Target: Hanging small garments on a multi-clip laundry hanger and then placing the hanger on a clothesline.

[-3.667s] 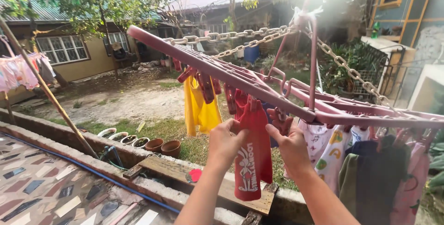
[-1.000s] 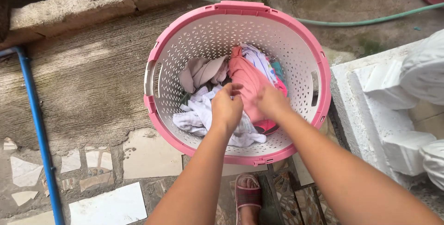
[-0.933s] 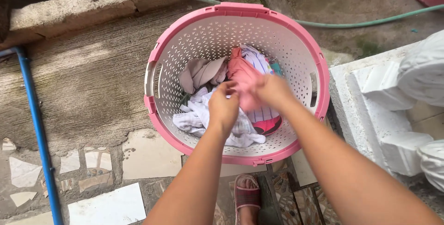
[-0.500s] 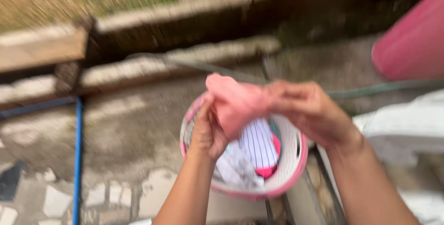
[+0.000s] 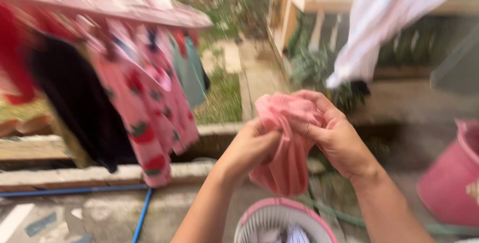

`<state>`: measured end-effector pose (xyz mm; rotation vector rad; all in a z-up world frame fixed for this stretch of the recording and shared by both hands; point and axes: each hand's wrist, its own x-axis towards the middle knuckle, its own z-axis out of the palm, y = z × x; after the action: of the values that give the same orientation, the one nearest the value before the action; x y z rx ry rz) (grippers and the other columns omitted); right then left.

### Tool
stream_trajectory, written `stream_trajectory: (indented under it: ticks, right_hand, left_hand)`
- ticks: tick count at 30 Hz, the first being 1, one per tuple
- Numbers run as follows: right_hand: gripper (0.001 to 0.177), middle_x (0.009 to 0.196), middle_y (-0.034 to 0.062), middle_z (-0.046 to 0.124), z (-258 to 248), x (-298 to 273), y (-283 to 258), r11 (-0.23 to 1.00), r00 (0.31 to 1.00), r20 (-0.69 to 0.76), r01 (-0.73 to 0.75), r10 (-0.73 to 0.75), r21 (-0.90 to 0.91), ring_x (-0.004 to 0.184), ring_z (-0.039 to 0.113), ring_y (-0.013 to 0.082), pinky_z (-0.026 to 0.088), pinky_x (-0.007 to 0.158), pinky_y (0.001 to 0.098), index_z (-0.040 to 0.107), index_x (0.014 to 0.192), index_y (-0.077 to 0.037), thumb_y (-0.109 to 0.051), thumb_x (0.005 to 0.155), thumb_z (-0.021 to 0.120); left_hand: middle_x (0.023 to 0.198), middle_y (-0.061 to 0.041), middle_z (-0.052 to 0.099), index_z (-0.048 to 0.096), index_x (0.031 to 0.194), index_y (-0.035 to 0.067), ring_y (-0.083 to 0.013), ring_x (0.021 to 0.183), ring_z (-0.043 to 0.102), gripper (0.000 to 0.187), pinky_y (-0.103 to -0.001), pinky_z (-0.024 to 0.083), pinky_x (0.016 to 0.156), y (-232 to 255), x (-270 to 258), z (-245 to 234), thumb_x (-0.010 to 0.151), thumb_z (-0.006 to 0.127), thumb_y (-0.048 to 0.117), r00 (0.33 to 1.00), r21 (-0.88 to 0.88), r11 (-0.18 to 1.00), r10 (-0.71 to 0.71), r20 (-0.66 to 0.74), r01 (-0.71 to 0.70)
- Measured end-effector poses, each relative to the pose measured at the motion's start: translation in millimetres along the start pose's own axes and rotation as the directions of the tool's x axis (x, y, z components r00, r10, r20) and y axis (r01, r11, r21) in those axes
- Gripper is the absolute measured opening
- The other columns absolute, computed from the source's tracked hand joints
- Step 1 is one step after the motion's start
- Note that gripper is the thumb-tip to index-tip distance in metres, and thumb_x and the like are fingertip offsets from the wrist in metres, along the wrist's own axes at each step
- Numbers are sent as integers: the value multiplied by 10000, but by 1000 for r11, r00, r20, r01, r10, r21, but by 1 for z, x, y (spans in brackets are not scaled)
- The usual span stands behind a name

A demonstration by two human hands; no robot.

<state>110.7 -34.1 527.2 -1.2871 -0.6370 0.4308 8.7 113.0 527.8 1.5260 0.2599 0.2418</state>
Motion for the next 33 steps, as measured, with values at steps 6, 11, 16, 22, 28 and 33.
stream_trajectory:
  ticks: [6,11,16,22,28,33]
  right_hand:
    - [448,1126,76,740,31,38,-59,965,958,200,233,-207,-117,958,662,128,527,842,259,585,1296,-142,-46,878,714]
    - [479,1186,33,739,70,67,-82,851,854,366,469,-369,-236,1083,650,131,464,934,230,682,1239,-134,104,830,607]
    - [370,1208,75,687,104,101,-82,907,785,493,420,-376,23,1090,603,161,437,923,282,673,1192,-116,53,863,666]
    - [250,1205,43,678,155,114,-76,811,677,563,584,-474,-20,1196,608,131,553,837,298,790,1118,-110,-109,878,718]
    - [179,1038,93,716,225,128,-42,888,567,695,382,-443,255,920,669,154,500,768,276,726,1101,-22,-99,977,623]
    - [66,776,-41,655,290,103,-70,631,617,665,726,-421,-273,712,552,82,431,653,237,786,884,-205,-271,883,780]
  left_hand:
    - [875,-14,701,552,784,167,-224,882,651,378,-373,453,767,96,-35,-33,692,626,526,967,744,653,69,-246,142]
    - [1313,-16,702,451,1514,252,-118,1115,654,868,-245,471,976,126,-43,-63,695,736,281,910,451,878,310,-275,-162]
    - [1015,-26,682,592,1146,117,-83,925,624,438,-209,527,797,107,-32,-103,780,815,27,826,-71,836,519,-220,-544]
    - [789,-40,722,695,856,71,-86,722,651,100,-203,514,651,120,-94,-147,892,789,68,761,161,880,468,-449,-447]
    - [893,-8,791,747,1167,125,-83,764,713,260,-223,574,717,136,-147,-216,914,706,78,644,391,869,490,-588,-304]
    - [954,23,838,764,980,165,-48,919,773,125,-179,580,836,160,-186,-271,886,731,91,542,592,801,538,-645,-90]
